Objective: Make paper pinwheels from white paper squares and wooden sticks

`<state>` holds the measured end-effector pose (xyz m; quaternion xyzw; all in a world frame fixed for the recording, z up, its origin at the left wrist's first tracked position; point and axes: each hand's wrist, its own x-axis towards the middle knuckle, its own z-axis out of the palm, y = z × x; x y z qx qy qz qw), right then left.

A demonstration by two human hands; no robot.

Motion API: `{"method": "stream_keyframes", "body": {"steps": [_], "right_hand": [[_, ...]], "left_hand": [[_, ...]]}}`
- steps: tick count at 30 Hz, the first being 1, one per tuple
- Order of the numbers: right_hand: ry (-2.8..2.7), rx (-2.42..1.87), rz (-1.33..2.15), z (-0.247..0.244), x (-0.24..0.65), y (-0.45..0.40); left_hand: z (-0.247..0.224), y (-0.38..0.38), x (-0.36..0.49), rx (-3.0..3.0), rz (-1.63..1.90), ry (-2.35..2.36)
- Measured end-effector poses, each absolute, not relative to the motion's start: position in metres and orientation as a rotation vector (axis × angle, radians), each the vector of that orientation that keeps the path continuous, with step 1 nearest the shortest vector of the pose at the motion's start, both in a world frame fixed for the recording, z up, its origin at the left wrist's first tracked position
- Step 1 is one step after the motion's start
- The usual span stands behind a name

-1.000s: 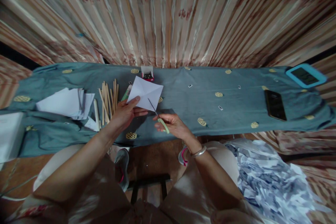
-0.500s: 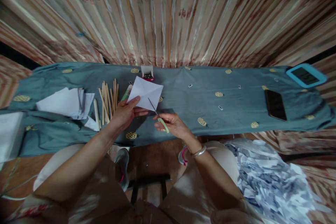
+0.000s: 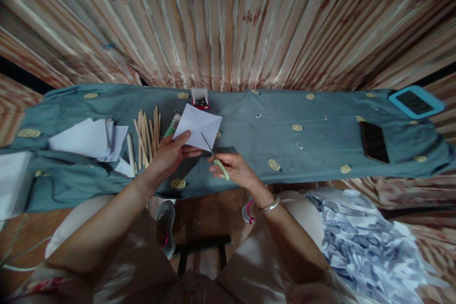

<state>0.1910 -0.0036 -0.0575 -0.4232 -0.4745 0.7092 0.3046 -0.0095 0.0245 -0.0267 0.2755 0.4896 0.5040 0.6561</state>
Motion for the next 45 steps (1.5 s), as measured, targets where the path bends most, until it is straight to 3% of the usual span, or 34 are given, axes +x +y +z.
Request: {"method": "stream_keyframes", "body": {"steps": [45], "right_hand": [[-1.148, -1.139, 1.886, -0.0622, 0.1845, -0.004]], "left_hand": [[-0.0315, 0.0269, -0.0084, 0.62, 1.165, 1.109]]}}
